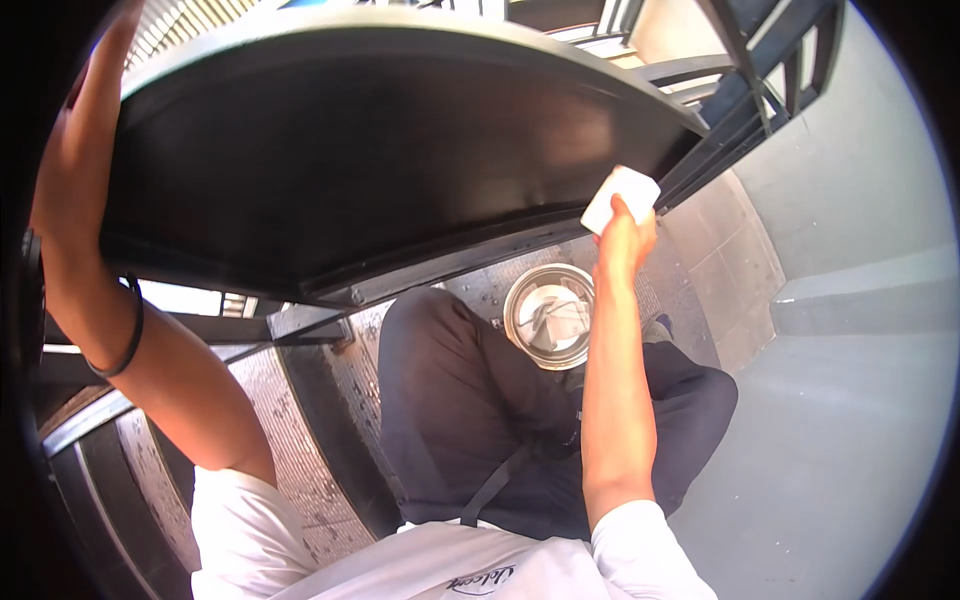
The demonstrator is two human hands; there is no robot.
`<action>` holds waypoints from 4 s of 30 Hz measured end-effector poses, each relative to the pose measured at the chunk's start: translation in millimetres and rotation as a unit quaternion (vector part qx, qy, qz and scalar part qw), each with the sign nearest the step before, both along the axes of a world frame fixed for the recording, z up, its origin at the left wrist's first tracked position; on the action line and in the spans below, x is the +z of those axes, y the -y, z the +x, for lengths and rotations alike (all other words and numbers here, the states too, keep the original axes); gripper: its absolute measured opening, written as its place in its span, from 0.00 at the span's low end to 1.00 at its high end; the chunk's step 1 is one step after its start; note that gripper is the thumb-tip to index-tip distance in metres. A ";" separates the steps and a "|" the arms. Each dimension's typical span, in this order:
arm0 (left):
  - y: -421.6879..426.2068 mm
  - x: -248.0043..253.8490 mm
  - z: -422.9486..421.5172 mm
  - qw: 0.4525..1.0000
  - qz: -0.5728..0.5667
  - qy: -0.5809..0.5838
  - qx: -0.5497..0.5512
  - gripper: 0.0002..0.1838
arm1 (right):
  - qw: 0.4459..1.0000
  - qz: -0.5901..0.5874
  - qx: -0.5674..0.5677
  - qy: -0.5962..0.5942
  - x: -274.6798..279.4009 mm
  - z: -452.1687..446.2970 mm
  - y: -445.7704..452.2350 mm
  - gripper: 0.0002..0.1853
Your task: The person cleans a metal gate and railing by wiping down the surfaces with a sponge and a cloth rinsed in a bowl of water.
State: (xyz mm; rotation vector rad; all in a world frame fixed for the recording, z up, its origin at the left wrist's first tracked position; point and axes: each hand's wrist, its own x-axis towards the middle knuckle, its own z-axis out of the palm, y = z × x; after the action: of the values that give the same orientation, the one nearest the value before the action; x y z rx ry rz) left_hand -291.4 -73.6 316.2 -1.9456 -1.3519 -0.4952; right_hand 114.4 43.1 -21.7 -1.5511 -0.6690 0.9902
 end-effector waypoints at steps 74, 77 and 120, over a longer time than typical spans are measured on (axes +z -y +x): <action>28.8 3.1 75.3 0.876 0.176 -0.143 0.426 0.26 | 0.818 0.514 0.194 0.172 107.4 -136.6 99.4 0.25; 25.4 1.7 89.1 0.883 0.173 -0.113 0.421 0.26 | 0.835 0.467 0.225 0.185 92.9 -95.5 58.0 0.15; 10.5 -3.4 139.1 0.885 0.188 -0.037 0.425 0.37 | 0.764 0.542 0.043 0.349 71.9 56.0 92.2 0.27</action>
State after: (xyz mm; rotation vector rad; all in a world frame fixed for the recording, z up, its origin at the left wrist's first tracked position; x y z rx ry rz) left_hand -152.3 -84.1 312.9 -0.9068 -1.7316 -0.2113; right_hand 170.4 -49.2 50.2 -0.7541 -1.5051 -0.0865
